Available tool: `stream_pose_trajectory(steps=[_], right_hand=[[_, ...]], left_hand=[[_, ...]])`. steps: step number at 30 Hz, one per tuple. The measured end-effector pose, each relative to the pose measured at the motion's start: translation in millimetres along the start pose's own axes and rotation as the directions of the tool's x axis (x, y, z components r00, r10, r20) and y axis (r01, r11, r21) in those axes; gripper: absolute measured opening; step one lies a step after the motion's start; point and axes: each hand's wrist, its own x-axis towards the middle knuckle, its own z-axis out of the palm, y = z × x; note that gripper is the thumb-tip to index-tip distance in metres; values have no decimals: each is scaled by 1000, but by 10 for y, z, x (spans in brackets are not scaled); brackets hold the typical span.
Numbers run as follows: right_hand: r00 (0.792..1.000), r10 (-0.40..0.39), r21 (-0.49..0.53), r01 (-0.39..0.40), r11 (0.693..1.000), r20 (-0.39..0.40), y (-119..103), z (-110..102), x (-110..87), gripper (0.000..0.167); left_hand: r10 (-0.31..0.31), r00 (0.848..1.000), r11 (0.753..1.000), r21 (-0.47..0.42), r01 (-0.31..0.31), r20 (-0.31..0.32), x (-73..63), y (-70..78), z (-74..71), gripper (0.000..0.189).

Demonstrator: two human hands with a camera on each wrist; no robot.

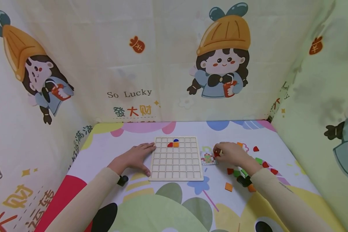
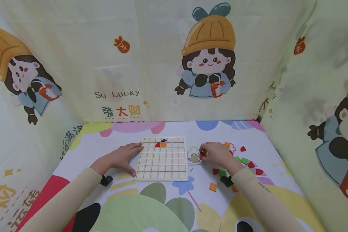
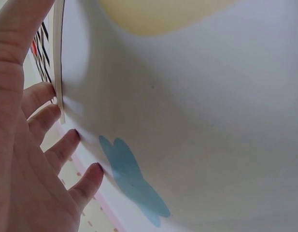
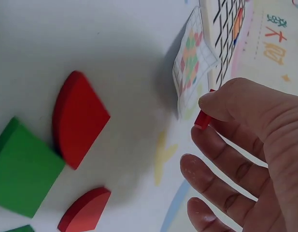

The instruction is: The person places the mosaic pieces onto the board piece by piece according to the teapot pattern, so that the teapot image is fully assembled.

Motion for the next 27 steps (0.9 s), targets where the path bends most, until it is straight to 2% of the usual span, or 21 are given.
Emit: stream_pose_trajectory(steps=[14,27], right_hand=[[999,-31,-41,30,999,-14,-143,50,245,20],[1000,1,-31,-2,1000,-27,-266,80,507,24]], left_hand=[[-18,1000,1000,-13,18,7,19,17,16,129],[-7,1000,1000,5,7,-2,11,-4,12,130]])
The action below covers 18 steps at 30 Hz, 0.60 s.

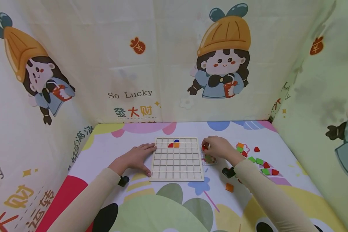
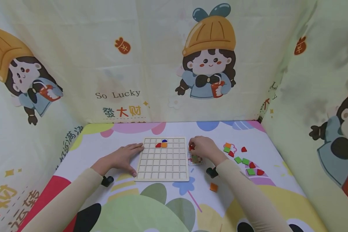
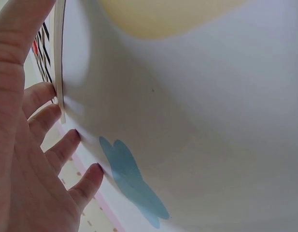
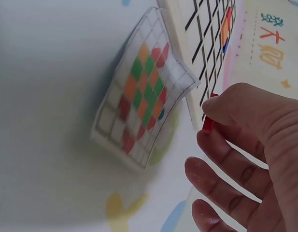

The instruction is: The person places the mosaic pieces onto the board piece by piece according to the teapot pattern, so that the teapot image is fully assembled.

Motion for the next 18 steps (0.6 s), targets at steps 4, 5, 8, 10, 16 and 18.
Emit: stream_pose_trajectory(steps=[4,5,8,10,16,18], right_hand=[[1000,-19,3,19,1000,-12,-46,7,82,23],[1000,-25,7,25,1000,-14,-59,9,104,23],[999,-37,9,37,999,-20,-89,25,169,22],[999,-35,13,35,999,-20,-113,35,207,22],[999,-33,38,34,999,-21,-201,35,318,20],[999,-34,51,35,998,-21,-247,44,361,20]], left_hand=[[2,1000,1000,4,-2,-1,8,-4,9,131],[1,1000,1000,3,-1,-2,8,-4,10,131],[-2,1000,1000,-1,2,0,6,5,5,130],[-2,1000,1000,-7,2,1,6,12,3,130],[-7,1000,1000,-4,7,7,13,18,5,130],[-8,1000,1000,-6,8,6,10,10,5,130]])
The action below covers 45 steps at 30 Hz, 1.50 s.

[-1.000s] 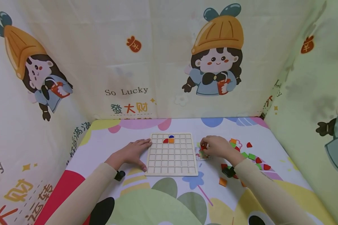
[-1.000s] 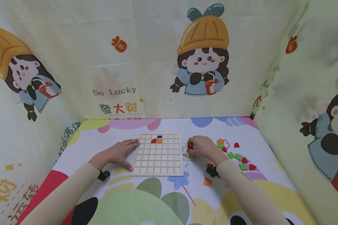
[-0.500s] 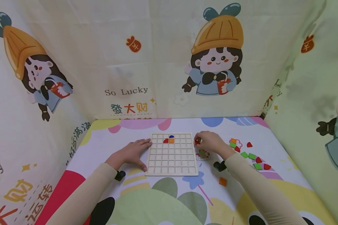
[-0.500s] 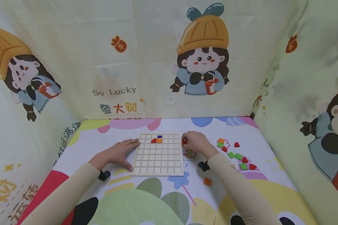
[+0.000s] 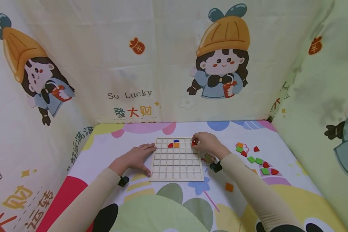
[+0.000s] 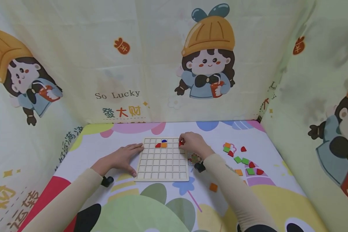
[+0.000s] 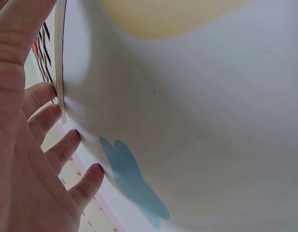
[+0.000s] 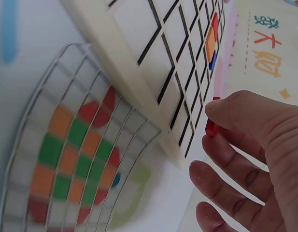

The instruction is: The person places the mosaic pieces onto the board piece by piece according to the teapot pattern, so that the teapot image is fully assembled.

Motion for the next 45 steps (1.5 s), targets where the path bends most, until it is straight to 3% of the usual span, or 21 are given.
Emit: stream_pose_trajectory(steps=[12,24,32,38,45], right_hand=[[999,29,97,-31,995,24,-268,232,295,21],[999,33,135,-35,990,15,-267,346,378,21],[998,34,145,-41,989,55,-302,319,339,29],[998,-3,90,-2,996,56,-347,289,286,35],[998,12,39,-14,999,54,-371,296,248,38]], left_hand=[[0,1000,1000,-15,0,-2,-50,-20,11,129],[6,1000,1000,-2,-6,1,-25,-6,27,129],[8,1000,1000,4,-8,12,7,1,34,129],[20,1000,1000,10,-21,3,-7,3,-2,129],[29,1000,1000,11,-28,-7,19,-14,5,129]])
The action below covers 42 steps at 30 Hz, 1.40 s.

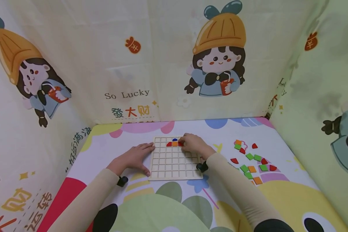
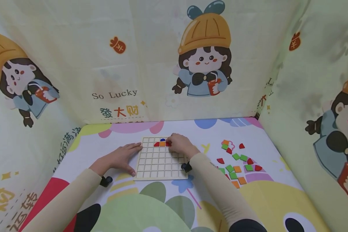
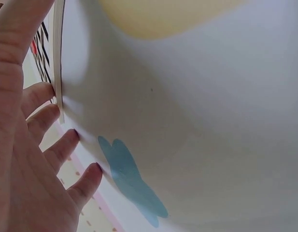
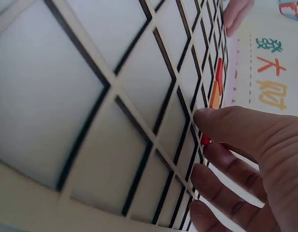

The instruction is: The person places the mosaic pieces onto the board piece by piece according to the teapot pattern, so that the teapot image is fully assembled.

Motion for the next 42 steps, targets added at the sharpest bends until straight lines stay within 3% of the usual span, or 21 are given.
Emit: stream_pose_trajectory(steps=[5,14,42], right_hand=[[1000,-15,-29,15,999,-9,9,5,-22,37],[997,25,59,-21,998,-79,148,-85,-188,27],[996,-3,-107,-7,994,-88,1006,-492,-1391,19]], left_hand=[[2,1000,1000,-2,-2,2,-4,-6,-2,129],[-3,1000,1000,-12,3,7,-6,26,-25,128],[-2,1000,1000,-3,2,-1,-8,-6,-2,128]])
